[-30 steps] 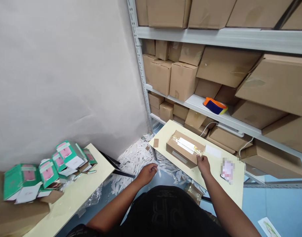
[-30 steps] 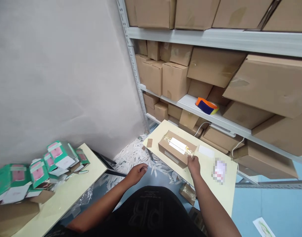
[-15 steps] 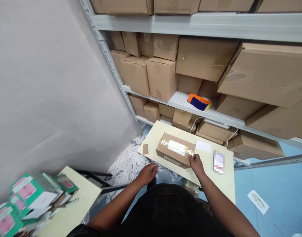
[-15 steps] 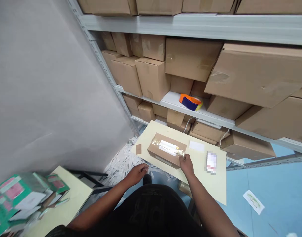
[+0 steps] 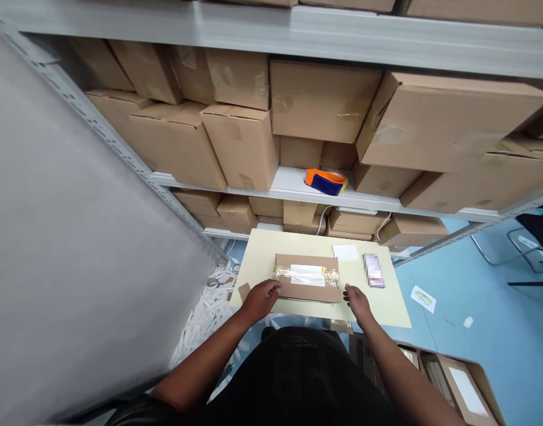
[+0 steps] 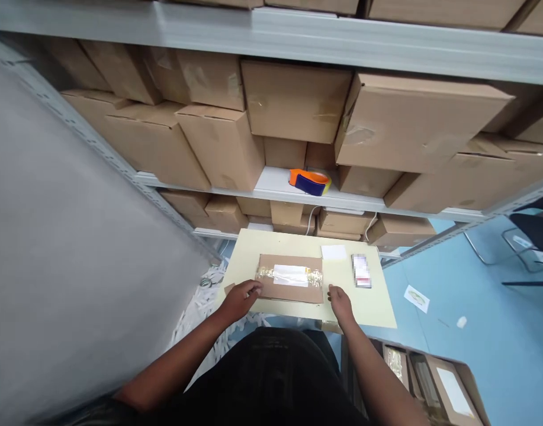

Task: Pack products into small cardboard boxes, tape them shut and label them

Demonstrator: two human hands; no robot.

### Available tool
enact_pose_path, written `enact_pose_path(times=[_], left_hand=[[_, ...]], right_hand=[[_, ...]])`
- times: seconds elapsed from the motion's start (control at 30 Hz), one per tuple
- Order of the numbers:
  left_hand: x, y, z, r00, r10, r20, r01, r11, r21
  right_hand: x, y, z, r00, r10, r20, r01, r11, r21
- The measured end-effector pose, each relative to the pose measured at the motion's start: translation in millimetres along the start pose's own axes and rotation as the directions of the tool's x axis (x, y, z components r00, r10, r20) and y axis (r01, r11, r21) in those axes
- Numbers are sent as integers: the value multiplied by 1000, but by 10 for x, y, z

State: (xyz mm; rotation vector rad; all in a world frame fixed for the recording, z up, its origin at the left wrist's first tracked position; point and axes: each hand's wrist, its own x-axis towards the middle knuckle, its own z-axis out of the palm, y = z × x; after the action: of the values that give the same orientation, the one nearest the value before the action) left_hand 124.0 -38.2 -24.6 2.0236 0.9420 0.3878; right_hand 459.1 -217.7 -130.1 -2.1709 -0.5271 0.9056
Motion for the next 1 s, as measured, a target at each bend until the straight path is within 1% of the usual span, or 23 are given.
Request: enact_pose_path(times=[0.07,0.13,0.2,0.3,0.4,0.5,0.57,0.63,0.77,0.87,1.0], left_hand=[[159,69,-26,999,42,-10,-42,999,6],[299,149,-2,997,72,-8,-72,997,3],[413,227,60,996,87,-9,-87,996,-1],[531,331,187,996,88,-25,-88,996,6],[587,418,311,995,100,-30,-99,994,43],[582,477,412,995,93,-43,-89,992,90],[551,500,465,996,71,-59,-64,992,111],[511,519,505,996,49,-77,-39,992,124],[464,560,553,995,16,-95,-3,991,133],[490,582,581,995,9,-95,3,991,131],[590,585,617,997,16,-78,-6,993,122]], right_hand=[[37,90,-110,1000,5,-4,-5,991,-137],[149,104,-229,1000,7,-4,-8,978,-210],[345,47,-338,1000,13,-17,-16,970,-243],[768,-105,-455,999,24,-40,-36,951,-306],[1252,-258,-507,996,49,-72,-73,925,-374],[1695,-380,-507,992,86,-93,-119,889,-442],[1928,-441,-488,989,115,-92,-145,865,-480],[2099,-478,-465,987,134,-86,-159,848,-506],[2259,-480,-437,986,150,-77,-167,827,-536],[2279,-443,-444,985,157,-67,-167,822,-545],[2267,-401,-466,988,141,-59,-150,821,-551]])
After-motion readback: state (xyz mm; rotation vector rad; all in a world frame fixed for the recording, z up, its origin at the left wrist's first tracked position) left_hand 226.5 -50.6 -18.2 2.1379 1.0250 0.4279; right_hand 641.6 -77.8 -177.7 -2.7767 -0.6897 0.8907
